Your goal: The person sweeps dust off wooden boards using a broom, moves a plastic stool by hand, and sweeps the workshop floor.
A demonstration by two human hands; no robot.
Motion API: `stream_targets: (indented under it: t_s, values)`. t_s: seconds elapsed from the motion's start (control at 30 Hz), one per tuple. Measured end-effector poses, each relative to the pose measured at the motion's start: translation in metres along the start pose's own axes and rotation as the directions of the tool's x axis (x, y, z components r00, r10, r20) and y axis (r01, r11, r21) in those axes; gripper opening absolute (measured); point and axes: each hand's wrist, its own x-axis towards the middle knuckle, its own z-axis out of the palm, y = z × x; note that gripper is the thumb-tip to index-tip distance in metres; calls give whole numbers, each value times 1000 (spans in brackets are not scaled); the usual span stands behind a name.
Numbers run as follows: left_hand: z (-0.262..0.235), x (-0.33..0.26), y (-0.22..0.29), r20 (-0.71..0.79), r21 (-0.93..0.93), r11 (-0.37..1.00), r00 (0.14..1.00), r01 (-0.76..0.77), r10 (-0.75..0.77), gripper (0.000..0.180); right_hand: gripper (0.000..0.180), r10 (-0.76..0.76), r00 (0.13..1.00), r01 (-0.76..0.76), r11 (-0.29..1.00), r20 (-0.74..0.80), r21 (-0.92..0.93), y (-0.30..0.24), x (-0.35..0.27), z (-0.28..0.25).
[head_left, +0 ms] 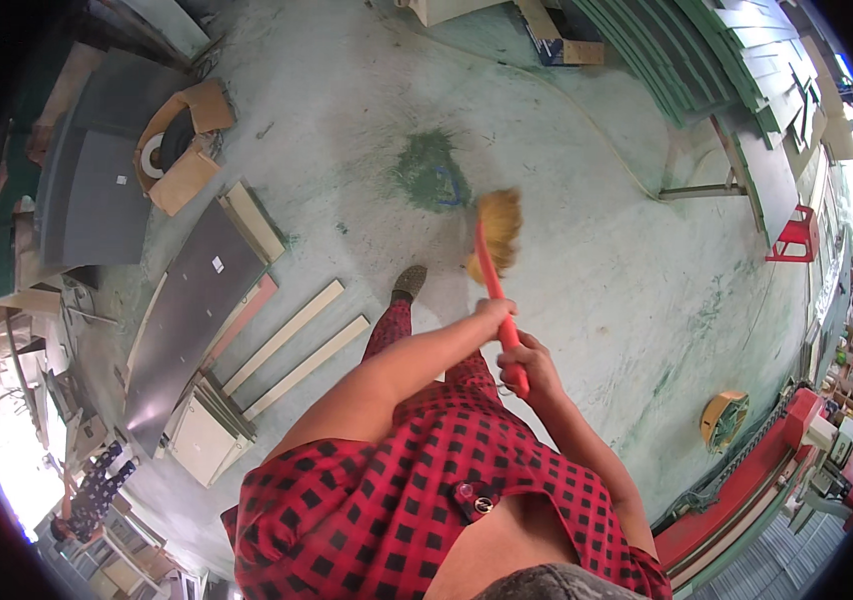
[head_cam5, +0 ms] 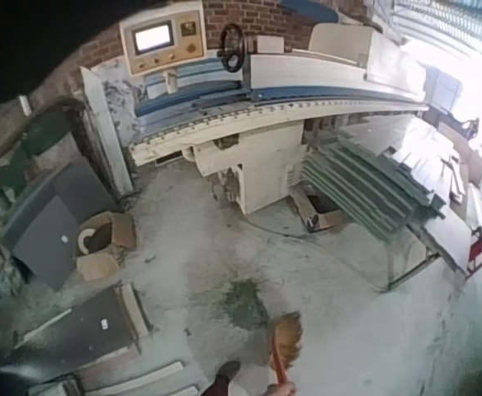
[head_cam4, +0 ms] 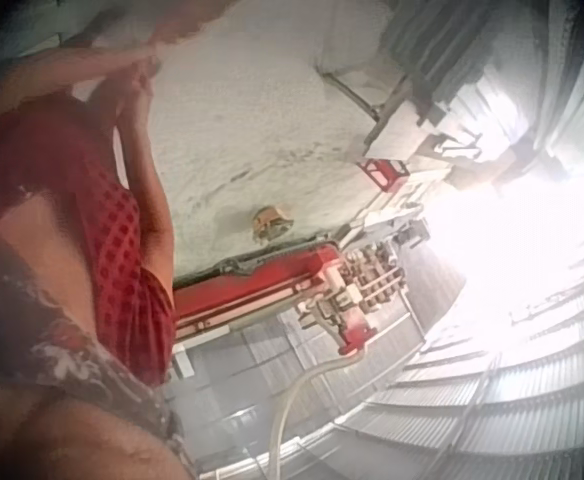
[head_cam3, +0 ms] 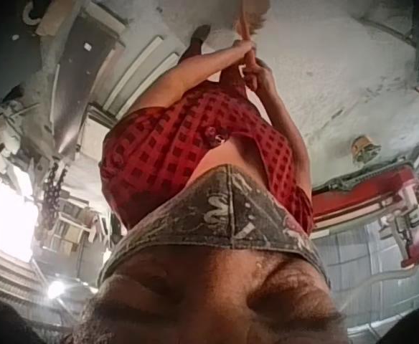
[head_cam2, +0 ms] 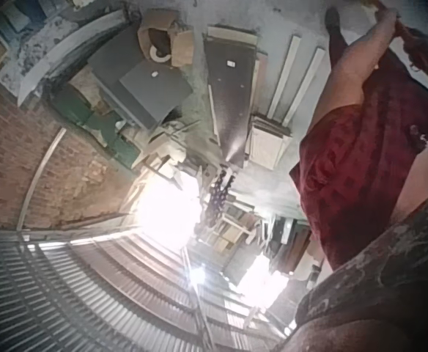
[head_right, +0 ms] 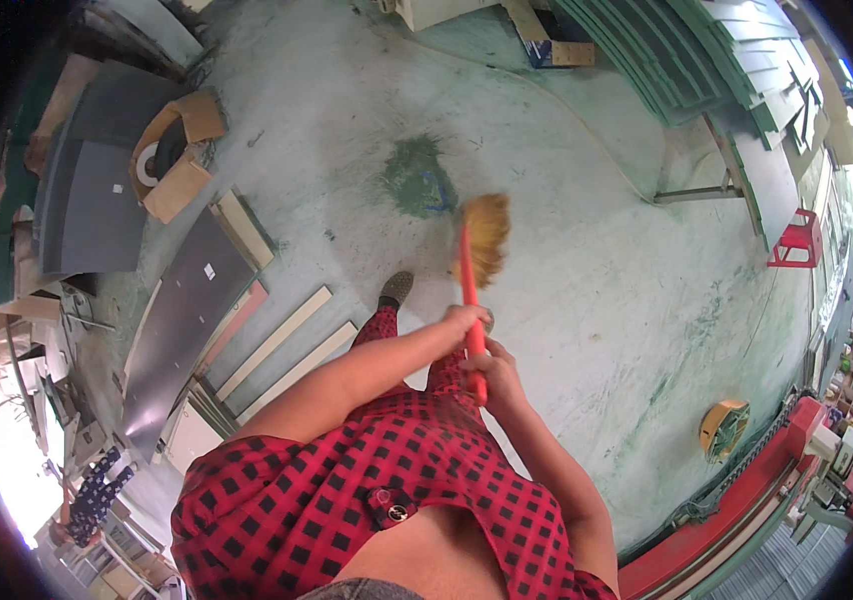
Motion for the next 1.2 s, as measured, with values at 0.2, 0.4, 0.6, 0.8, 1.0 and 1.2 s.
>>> stream_targets:
  t_s: [0.2,0.4,0.6,0.8,1.0,1.2]
  values:
    - [-77,25,91,-137,119,976,971,-180,196,28,54,-56,981,35,992,184,119,-5,61,77]
    - [-102,-5,155,-193,218,946,939,-242,284,28,55,-121,962,66,972,246,223,-13,88,115]
    - [-98,-34,144,8,136,965,974,-226,227,23,59,-155,966,115,974,208,194,-23,36,126]
    - [-82,-96,112,370,-132,984,927,119,-62,14,68,-102,987,116,988,126,-104,-41,-43,93]
    - [-105,-125,119,472,-202,970,881,133,-22,14,76,35,967,48,947,251,-317,-67,-40,91]
    - [-148,-82,138,48,-380,925,998,-17,39,15,67,115,938,79,846,326,-527,-88,42,124]
